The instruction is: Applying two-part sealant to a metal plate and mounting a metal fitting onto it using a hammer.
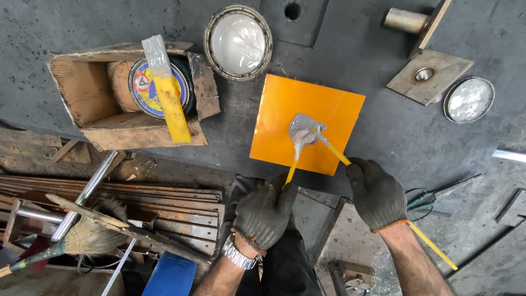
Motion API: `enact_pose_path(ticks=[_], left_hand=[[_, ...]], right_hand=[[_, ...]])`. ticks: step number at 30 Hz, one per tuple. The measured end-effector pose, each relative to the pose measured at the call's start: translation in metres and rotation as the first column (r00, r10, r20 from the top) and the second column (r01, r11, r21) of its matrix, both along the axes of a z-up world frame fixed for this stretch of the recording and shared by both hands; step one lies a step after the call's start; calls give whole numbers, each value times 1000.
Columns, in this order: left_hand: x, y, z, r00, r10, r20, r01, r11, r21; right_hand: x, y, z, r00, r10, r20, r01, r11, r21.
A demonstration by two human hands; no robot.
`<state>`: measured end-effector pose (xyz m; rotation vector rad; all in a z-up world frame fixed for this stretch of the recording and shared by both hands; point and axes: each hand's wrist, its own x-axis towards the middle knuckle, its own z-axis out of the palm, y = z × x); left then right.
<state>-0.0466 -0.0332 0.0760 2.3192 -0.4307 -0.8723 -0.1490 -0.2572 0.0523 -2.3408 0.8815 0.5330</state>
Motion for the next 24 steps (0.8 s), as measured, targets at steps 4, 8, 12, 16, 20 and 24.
enact_pose_path(ticks=[4,8,12,16,20,24], left_hand=[[16,-9,15,999,32,4,-32,999,-4],[23,-14,15,1000,-8,6,7,999,53],[23,-14,13,999,-45,4,44,993,111],[19,-13,7,998,-36,47,33,997,71],[26,-16,11,996,-63,61,56,991,119],[24,-13,10,996,-39,76,34,997,65]], right_hand=[[3,5,19,996,65,66,-67,997,27],[11,10,37,983,181,42,-180,983,-29],[20,7,37,958,277,-75,-283,955,-83],[27,0,32,945,316,-86,-326,936,-132],[24,3,36,931,359,-65,-365,921,-134],[23,2,30,929,360,-85,-367,924,-108]])
